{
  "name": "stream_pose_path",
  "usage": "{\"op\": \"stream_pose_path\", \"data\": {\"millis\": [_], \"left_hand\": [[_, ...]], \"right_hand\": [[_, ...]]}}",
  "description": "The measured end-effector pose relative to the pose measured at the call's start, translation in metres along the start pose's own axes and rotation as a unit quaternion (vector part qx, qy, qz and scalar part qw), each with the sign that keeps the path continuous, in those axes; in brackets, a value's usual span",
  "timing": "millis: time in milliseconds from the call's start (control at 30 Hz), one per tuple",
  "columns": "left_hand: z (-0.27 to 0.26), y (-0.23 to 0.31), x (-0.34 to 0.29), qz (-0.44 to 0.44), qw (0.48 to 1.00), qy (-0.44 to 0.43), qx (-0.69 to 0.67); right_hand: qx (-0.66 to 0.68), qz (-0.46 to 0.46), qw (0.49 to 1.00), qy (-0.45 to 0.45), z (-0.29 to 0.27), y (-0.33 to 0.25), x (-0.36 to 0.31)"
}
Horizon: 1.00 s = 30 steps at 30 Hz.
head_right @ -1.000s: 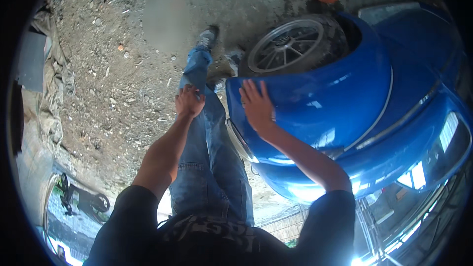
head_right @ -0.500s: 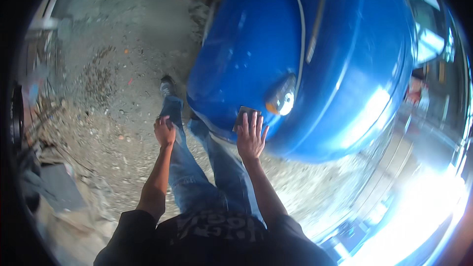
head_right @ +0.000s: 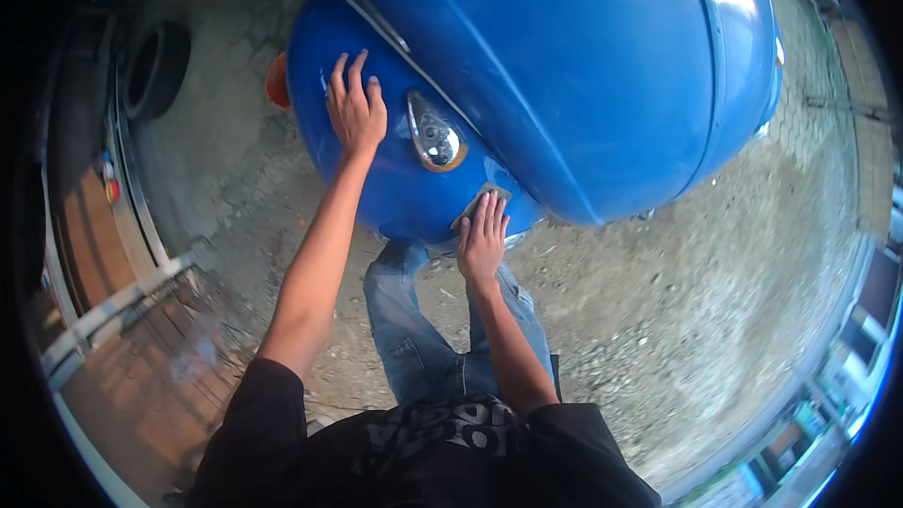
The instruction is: The person dips sandpaper into a bucket of water and wet sands different sections of a car fender by hand, repeatedly rubbing the painted surface.
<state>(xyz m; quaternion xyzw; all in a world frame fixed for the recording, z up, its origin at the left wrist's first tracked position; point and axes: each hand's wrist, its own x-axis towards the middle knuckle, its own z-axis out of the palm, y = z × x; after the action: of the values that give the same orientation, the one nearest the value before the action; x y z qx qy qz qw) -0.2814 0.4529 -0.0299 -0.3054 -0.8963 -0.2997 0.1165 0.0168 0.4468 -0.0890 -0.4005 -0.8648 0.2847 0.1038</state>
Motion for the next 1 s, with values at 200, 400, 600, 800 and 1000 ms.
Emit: {"op": "stream_pose_path", "data": {"millis": [200, 400, 600, 800, 1000], "left_hand": [[0.017, -0.009, -0.001, -0.001, 0.999, -0.006, 0.050], [0.017, -0.010, -0.002, -0.014, 0.998, -0.009, 0.058], [0.014, -0.004, -0.002, -0.033, 0.997, -0.011, 0.065], [0.016, 0.001, -0.005, -0.046, 0.997, -0.016, 0.057], [0.015, 0.000, -0.006, -0.053, 0.996, -0.033, 0.061]], "right_hand": [[0.078, -0.003, 0.997, 0.007, -0.022, -0.035, 0.065], [0.081, -0.026, 0.996, 0.041, -0.043, -0.033, 0.061], [0.114, -0.030, 0.992, 0.047, -0.030, -0.017, 0.051], [0.248, 0.118, 0.956, 0.102, -0.041, -0.029, 0.058], [0.203, 0.186, 0.961, 0.001, -0.052, -0.071, 0.114]]}}
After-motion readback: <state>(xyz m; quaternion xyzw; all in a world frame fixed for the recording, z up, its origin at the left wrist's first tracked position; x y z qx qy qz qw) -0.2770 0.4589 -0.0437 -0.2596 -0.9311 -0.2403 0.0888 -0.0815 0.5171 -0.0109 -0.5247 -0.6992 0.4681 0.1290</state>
